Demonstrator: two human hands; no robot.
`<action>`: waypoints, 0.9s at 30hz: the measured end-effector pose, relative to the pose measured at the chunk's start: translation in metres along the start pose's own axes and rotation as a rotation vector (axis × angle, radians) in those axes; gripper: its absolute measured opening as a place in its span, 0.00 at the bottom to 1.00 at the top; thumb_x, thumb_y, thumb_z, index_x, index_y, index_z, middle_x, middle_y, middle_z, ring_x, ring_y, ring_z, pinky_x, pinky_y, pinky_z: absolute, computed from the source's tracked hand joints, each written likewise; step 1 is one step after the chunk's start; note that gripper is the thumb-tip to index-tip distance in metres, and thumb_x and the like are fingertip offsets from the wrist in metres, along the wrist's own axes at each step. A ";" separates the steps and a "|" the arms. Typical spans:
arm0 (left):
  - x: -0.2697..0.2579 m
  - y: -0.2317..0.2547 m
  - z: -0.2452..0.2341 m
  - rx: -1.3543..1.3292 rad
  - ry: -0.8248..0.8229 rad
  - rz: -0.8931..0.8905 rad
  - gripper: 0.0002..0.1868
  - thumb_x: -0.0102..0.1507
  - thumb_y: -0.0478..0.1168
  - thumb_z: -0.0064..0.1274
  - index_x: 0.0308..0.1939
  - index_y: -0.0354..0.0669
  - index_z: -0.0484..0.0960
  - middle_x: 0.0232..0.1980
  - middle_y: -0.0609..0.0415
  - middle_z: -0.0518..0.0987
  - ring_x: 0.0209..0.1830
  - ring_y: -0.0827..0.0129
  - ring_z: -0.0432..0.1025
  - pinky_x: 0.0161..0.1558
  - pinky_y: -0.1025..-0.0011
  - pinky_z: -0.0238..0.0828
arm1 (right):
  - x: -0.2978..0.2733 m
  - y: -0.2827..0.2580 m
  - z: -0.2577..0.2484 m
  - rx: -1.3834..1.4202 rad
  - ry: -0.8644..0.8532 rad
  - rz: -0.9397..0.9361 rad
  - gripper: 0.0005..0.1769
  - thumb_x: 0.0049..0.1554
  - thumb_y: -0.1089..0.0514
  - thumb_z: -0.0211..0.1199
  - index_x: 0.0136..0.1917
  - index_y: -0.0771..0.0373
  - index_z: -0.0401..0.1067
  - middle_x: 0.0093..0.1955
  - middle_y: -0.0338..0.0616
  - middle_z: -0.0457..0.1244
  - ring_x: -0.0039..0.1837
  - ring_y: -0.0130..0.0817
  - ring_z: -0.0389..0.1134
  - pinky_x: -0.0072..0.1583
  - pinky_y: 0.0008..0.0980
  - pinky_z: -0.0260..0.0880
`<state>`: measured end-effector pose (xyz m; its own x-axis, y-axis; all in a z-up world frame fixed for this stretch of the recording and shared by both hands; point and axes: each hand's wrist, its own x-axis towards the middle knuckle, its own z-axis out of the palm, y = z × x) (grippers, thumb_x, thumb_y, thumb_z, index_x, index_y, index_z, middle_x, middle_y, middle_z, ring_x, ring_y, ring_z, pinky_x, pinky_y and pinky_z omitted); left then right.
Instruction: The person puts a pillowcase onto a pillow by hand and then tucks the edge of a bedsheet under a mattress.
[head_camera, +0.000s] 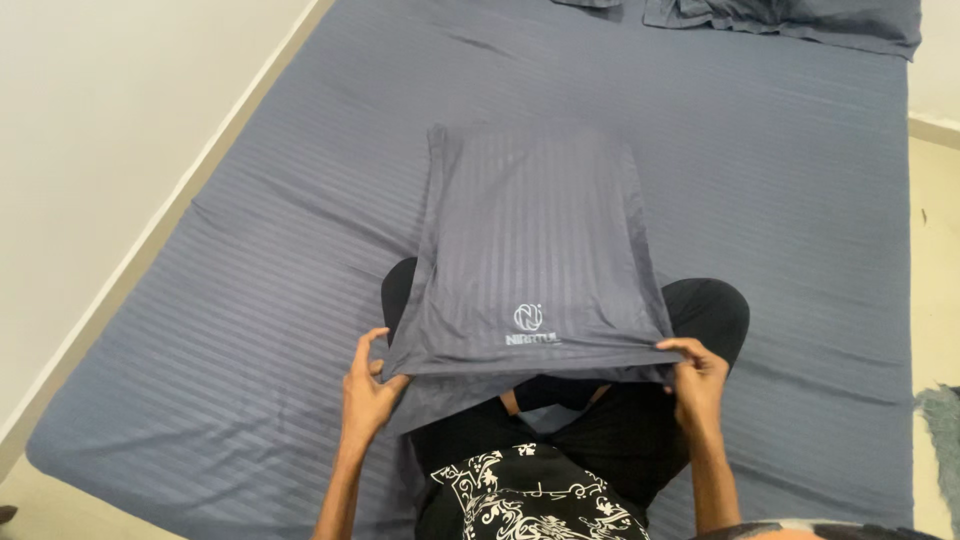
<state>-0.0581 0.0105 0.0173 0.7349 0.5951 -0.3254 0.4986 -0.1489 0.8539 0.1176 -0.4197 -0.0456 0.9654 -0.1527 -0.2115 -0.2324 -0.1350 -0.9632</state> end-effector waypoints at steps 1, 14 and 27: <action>-0.002 0.002 0.000 0.057 0.012 0.093 0.41 0.52 0.32 0.63 0.68 0.60 0.70 0.34 0.49 0.83 0.28 0.67 0.78 0.29 0.65 0.73 | 0.003 0.003 -0.011 -0.085 -0.027 -0.095 0.28 0.45 0.80 0.43 0.46 0.65 0.81 0.35 0.37 0.55 0.33 0.26 0.49 0.35 0.29 0.52; -0.020 -0.008 0.014 0.674 0.264 1.081 0.28 0.51 0.33 0.58 0.56 0.57 0.84 0.54 0.46 0.79 0.55 0.55 0.72 0.55 0.55 0.66 | -0.041 -0.037 -0.031 -0.659 -0.152 -0.836 0.31 0.40 0.73 0.61 0.55 0.50 0.80 0.48 0.40 0.60 0.49 0.36 0.62 0.50 0.35 0.66; -0.006 0.000 0.015 0.899 -0.504 0.708 0.14 0.61 0.49 0.61 0.42 0.43 0.88 0.43 0.53 0.82 0.46 0.60 0.74 0.51 0.58 0.66 | -0.034 -0.064 -0.020 -1.362 -0.510 -0.522 0.15 0.47 0.44 0.70 0.46 0.49 0.85 0.55 0.34 0.64 0.59 0.38 0.65 0.56 0.42 0.63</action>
<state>-0.0556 -0.0047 0.0128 0.9648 -0.1742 -0.1969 -0.0859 -0.9167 0.3902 0.0972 -0.4256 0.0268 0.8413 0.4954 -0.2160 0.4780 -0.8686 -0.1306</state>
